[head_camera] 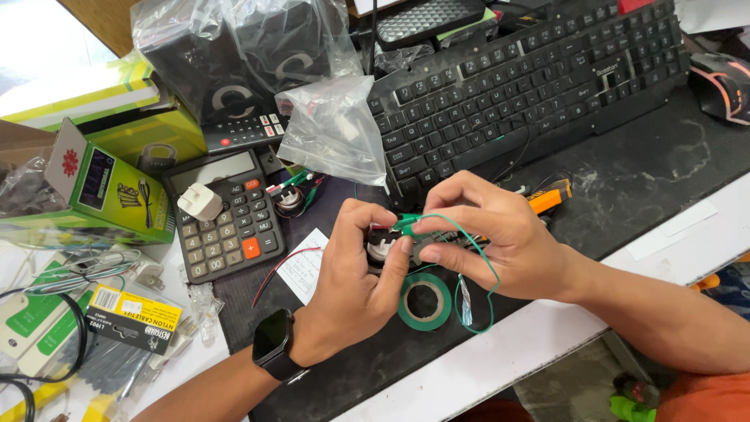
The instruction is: The person wraps green electrical tape around a wire connection on a lamp holder component, winding the tape repeatedly to insulate the joint. They then coil the excess green wire, pick up a pair of pliers, and begin working on the wire ends.
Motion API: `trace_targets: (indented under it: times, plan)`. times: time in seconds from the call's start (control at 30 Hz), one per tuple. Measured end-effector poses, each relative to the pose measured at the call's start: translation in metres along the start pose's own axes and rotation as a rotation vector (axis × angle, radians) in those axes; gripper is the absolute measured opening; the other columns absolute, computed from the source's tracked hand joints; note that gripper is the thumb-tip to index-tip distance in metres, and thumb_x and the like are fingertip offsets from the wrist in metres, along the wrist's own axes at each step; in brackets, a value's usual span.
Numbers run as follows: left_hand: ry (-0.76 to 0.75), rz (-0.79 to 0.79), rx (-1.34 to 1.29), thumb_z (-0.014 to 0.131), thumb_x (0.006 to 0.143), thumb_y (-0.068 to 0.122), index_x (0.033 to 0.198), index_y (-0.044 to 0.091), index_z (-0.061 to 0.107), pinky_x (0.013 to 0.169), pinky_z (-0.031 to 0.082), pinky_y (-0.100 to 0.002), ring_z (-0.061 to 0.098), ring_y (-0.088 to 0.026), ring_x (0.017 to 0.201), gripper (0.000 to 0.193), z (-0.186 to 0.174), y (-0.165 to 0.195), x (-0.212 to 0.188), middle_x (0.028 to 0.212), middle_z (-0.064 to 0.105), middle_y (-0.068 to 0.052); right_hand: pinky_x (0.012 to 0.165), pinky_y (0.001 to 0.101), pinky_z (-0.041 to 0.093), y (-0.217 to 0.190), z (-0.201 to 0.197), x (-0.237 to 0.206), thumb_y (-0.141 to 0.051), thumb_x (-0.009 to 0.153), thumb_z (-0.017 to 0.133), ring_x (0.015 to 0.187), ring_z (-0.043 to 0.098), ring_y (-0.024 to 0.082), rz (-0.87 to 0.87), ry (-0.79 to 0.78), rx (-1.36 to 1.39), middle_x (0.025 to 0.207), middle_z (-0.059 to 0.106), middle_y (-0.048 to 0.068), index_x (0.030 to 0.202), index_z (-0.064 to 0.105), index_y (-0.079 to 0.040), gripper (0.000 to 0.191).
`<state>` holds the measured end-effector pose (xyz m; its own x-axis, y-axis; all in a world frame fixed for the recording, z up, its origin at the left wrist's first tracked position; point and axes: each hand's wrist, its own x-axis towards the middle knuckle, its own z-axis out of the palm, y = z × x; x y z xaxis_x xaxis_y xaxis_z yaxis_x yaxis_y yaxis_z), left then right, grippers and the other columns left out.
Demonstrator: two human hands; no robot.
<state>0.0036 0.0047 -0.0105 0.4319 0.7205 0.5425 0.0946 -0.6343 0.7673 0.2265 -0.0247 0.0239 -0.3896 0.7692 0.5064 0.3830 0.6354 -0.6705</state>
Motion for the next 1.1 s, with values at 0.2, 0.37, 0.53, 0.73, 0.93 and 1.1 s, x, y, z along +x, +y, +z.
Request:
trace_targets:
  times: [0.2, 0.37, 0.53, 0.73, 0.93, 1.1]
  plan:
    - [-0.009, 0.046, 0.002, 0.068, 0.097, -0.001, 0.122, 0.0, 0.047, 0.076, 0.048, -0.033, 0.058, -0.022, 0.089, 0.032, 0.001, 0.001, -0.001, 0.107, 0.053, -0.014, 0.071, 0.0256, 0.058, 0.001, 0.006, 0.001, -0.008, 0.088, 0.079, 0.086, 0.069, 0.013, 0.071, 0.037, 0.009, 0.102, 0.066, 0.007, 0.109, 0.076, -0.005, 0.021]
    - [-0.013, 0.052, -0.009, 0.067, 0.098, -0.001, 0.124, 0.0, 0.046, 0.078, 0.049, -0.033, 0.059, -0.023, 0.092, 0.033, 0.003, 0.002, -0.002, 0.109, 0.053, -0.014, 0.064, 0.0256, 0.054, 0.0, 0.006, 0.0, -0.009, 0.086, 0.082, 0.08, 0.066, 0.012, 0.008, 0.107, -0.131, 0.099, 0.063, 0.005, 0.105, 0.077, -0.008, 0.02]
    - [-0.009, 0.014, 0.011, 0.067, 0.097, -0.001, 0.125, 0.0, 0.046, 0.076, 0.047, -0.033, 0.058, -0.023, 0.089, 0.035, 0.003, 0.002, -0.002, 0.107, 0.053, -0.014, 0.067, 0.0307, 0.047, 0.001, 0.008, 0.002, -0.012, 0.082, 0.086, 0.081, 0.06, 0.018, -0.181, 0.118, -0.306, 0.096, 0.059, 0.006, 0.108, 0.075, -0.011, 0.029]
    - [-0.025, -0.041, -0.035, 0.066, 0.098, 0.001, 0.125, 0.001, 0.046, 0.073, 0.045, -0.032, 0.055, -0.019, 0.085, 0.034, 0.003, 0.004, -0.003, 0.105, 0.051, -0.012, 0.08, 0.0373, 0.045, 0.004, 0.007, 0.004, -0.004, 0.082, 0.082, 0.086, 0.059, 0.025, -0.304, 0.1, -0.396, 0.099, 0.06, 0.006, 0.109, 0.07, -0.007, 0.03]
    - [-0.04, -0.099, -0.09, 0.061, 0.1, 0.0, 0.126, 0.001, 0.046, 0.073, 0.045, -0.031, 0.053, -0.018, 0.084, 0.03, 0.003, 0.01, -0.006, 0.106, 0.049, -0.011, 0.082, 0.0426, 0.046, 0.003, 0.009, 0.005, -0.001, 0.082, 0.078, 0.09, 0.059, 0.03, -0.403, 0.074, -0.558, 0.1, 0.057, 0.01, 0.102, 0.064, 0.0, 0.025]
    - [-0.042, -0.085, -0.089, 0.06, 0.101, 0.001, 0.127, 0.0, 0.045, 0.076, 0.046, -0.032, 0.054, -0.019, 0.087, 0.03, 0.005, 0.014, -0.005, 0.109, 0.05, -0.012, 0.08, 0.0461, 0.046, 0.004, 0.01, 0.004, 0.0, 0.079, 0.072, 0.088, 0.059, 0.03, -0.445, 0.034, -0.674, 0.097, 0.055, 0.011, 0.098, 0.062, 0.001, 0.021]
